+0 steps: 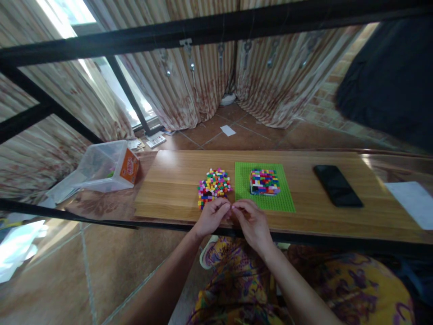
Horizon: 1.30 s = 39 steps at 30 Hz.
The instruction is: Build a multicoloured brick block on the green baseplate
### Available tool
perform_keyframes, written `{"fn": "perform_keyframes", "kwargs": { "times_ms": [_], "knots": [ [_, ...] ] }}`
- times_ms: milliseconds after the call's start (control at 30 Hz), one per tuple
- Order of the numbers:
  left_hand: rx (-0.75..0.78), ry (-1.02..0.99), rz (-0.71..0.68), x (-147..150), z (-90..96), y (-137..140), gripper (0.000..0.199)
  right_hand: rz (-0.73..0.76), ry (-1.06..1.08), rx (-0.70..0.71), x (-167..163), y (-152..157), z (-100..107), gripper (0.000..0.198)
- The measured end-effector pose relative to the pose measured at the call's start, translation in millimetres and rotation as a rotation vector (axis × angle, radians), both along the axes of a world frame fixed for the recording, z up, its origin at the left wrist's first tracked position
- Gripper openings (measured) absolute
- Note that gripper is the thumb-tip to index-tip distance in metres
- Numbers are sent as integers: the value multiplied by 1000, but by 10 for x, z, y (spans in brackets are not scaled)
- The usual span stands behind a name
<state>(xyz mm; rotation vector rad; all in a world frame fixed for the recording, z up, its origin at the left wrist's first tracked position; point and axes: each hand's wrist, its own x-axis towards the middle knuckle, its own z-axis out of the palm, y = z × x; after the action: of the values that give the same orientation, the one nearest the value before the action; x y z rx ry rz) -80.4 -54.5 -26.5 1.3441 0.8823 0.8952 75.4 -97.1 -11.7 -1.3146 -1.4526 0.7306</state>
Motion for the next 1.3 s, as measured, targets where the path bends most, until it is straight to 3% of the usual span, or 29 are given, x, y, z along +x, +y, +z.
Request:
{"fn": "perform_keyframes", "kwargs": {
  "times_ms": [200,367,500,967,1300],
  "knots": [
    [6,-22,33,7,-34,-11,39,-90,-29,50,149,0,17,12],
    [-16,-42,25,9,-90,-14,38,-372,-216,197,484,104,38,16],
    [11,-33,13,6,-85,-14,36,-472,-320,210,781,234,-17,19],
    [26,3,30,9,-45,-23,33,-430,-374,190,965,456,-155,22],
    [30,15,21,2,-71,-16,33,-441,-79,73,955,499,-203,19]
  ]
}}
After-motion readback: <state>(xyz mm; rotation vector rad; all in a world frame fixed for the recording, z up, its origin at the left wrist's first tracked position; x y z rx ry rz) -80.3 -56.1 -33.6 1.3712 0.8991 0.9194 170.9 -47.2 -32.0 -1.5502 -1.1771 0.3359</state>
